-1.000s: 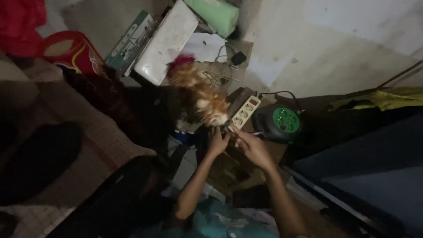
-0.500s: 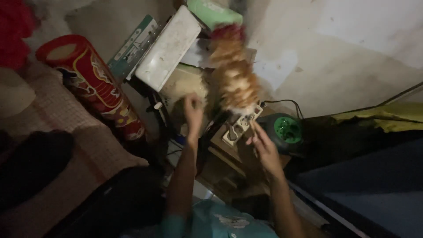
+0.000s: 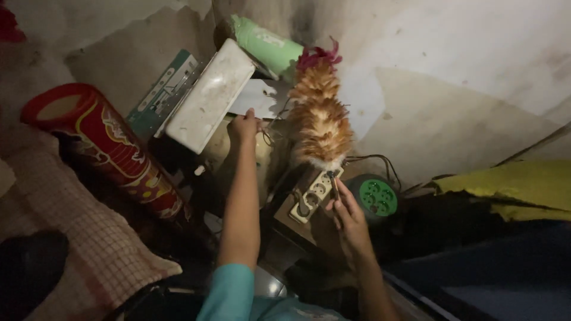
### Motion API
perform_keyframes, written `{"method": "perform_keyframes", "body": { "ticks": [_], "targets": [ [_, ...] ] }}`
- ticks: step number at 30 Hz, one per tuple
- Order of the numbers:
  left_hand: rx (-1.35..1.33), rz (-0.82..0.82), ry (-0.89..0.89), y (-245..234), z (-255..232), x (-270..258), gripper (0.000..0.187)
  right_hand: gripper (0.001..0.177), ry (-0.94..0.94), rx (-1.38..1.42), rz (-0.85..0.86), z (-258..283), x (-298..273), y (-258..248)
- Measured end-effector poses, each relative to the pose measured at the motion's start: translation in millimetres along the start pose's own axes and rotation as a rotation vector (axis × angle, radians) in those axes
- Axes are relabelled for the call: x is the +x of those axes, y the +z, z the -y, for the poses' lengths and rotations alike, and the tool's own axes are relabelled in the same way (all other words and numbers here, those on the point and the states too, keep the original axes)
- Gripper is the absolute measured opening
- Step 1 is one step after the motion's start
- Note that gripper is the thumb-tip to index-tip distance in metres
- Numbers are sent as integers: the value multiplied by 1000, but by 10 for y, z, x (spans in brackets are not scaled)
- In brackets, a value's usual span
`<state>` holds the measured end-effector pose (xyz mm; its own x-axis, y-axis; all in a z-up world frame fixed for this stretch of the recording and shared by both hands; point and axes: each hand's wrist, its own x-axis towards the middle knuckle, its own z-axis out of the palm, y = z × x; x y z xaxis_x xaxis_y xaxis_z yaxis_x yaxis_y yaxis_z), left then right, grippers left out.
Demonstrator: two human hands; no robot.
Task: Dusting various household objects such as a television and a water dispenser using a feather duster.
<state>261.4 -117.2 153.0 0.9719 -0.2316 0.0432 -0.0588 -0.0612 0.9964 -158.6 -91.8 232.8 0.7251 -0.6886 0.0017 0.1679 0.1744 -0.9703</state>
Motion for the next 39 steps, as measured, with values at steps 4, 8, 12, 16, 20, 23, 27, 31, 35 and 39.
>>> {"method": "perform_keyframes", "body": {
  "ticks": [4,8,12,16,20,23,27,31,35,39],
  "targets": [
    [-320,76,-121,193,364,438,28,58,18,-2,-28,-13,80,-32],
    [-714,131,-255,160,315,497,22,56,-38,-118,-21,-107,162,-103],
    [-915,185,-414,-76,-20,207,15,58,-87,-172,48,-557,333,-346],
    [-1007,255,-444,-296,-32,-93,20,57,-41,-256,17,-723,439,-323],
    [-861,388,-307,-629,11,-528,22,58,-49,-202,40,-793,411,-290],
    [-737,387,-214,-875,-166,-834,27,56,-86,-231,54,-935,526,-352],
    [-502,266,-41,-1161,-492,-1256,18,55,-173,-379,50,-1003,498,-365],
    [-329,203,41,-1327,-513,-1485,22,56,-136,-375,38,-909,399,-259],
    [-263,-113,356,-1450,-733,-1717,29,56,-185,-417,23,-834,303,-198],
    [118,-307,487,-1562,-1115,-2036,29,52,-472,-591,-69,-743,200,-76]
  ]
}}
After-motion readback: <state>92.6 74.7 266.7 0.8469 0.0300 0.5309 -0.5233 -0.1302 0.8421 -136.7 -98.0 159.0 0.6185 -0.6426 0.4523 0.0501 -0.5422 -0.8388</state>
